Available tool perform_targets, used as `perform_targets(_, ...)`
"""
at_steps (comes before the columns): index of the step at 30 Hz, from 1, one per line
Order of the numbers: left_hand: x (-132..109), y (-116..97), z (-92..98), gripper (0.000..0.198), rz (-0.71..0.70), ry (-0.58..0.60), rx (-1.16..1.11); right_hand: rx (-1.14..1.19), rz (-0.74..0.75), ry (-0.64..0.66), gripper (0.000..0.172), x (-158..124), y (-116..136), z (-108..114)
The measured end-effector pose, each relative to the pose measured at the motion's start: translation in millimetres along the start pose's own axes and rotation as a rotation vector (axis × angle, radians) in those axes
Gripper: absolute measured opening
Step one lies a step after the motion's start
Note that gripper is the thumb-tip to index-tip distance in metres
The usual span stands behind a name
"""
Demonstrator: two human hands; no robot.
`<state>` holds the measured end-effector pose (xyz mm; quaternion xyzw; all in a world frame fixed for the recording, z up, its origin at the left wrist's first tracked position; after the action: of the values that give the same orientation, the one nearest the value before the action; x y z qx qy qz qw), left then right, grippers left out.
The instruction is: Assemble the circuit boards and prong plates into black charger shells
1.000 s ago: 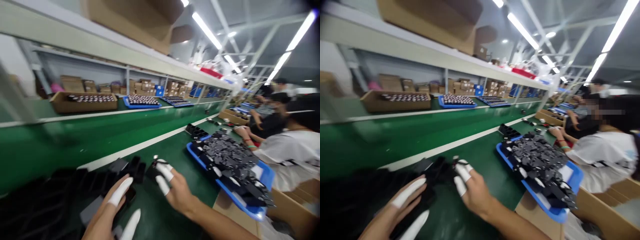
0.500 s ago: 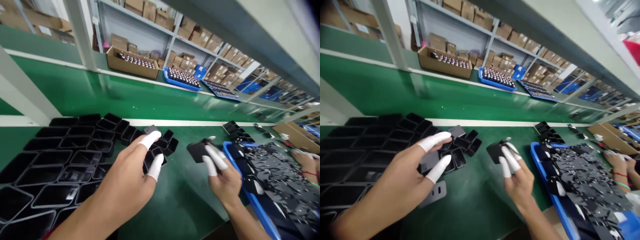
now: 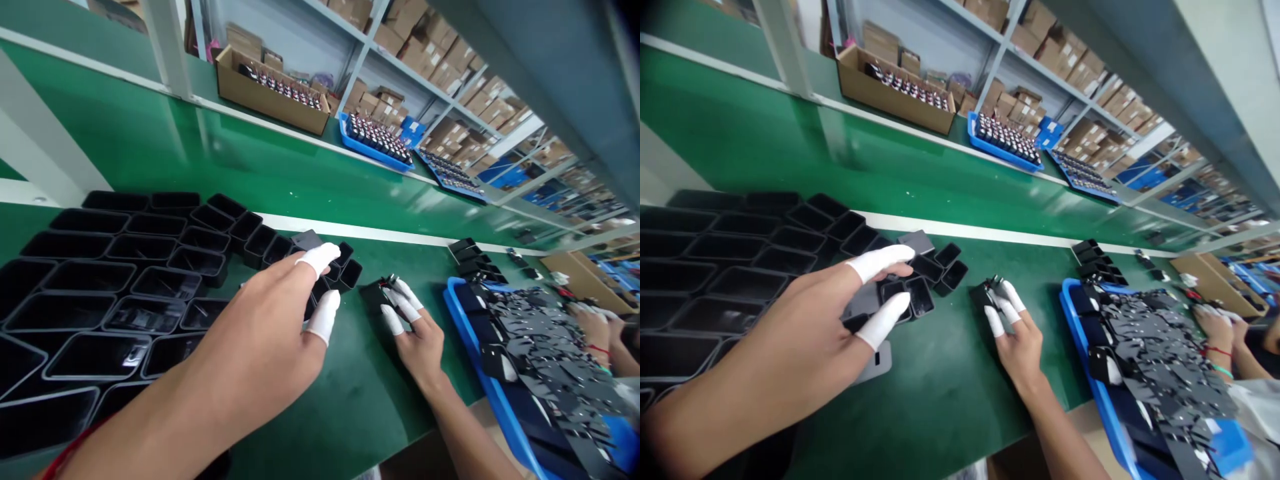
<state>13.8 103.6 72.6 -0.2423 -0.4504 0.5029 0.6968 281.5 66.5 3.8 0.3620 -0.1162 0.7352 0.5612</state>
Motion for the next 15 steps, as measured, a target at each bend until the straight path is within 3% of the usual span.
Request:
perform_targets(3, -2.2, -0.5, -2.1, 0.039, -0.014, 0.019, 0.045, -0.052, 0.116, 0.019, 0.044, 0.5, 13.2, -4.9)
perform_targets(6, -2.6, -1.4, -4.7, 0.037, -0.029, 0.036, 0.064, -0.035, 0.116, 0.011, 0.045, -0.3, 12.5, -5.2)
perform_targets(9, -2.0, -2.7, -6.2, 0.035, -0.054, 0.047, 0.082, -0.012, 0.066, 0.084, 0.037, 1.2, 5.3, -6.6)
perform_targets(10, -2.1, -2.9, -6.5, 0.035, -0.060, 0.052, 0.077, 0.004, -0.023, 0.106, 0.036, 4.2, -2.6, -5.7)
perform_targets(12, -3.5, -2.2, -8.0, 0.036, -0.061, 0.068, 0.055, 0.173, -0.381, 0.055, 0.039, 10.4, -27.7, 2.3)
perform_targets(14, -5.9, 1.6, -10.1, 0.038, -0.036, 0.084, 0.044, 0.571, -0.851, -0.106, 0.046, 6.3, -45.6, 2.8)
perform_targets(15, -7.1, 3.8, -10.8, 0.040, -0.024, 0.084, 0.049, 0.819, -1.030, -0.170, 0.048, 5.4, -41.2, -5.2)
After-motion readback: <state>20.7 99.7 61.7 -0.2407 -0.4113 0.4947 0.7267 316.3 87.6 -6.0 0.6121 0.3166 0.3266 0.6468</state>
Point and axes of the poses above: each hand's wrist, its own x-axis towards the middle knuckle, its own z-axis out of the back of the hand, y = z × x, the point moved 10 cm from there along x, towards the middle knuckle, and after that the axes turned 7 degrees about -y, right-handed, at the moved point
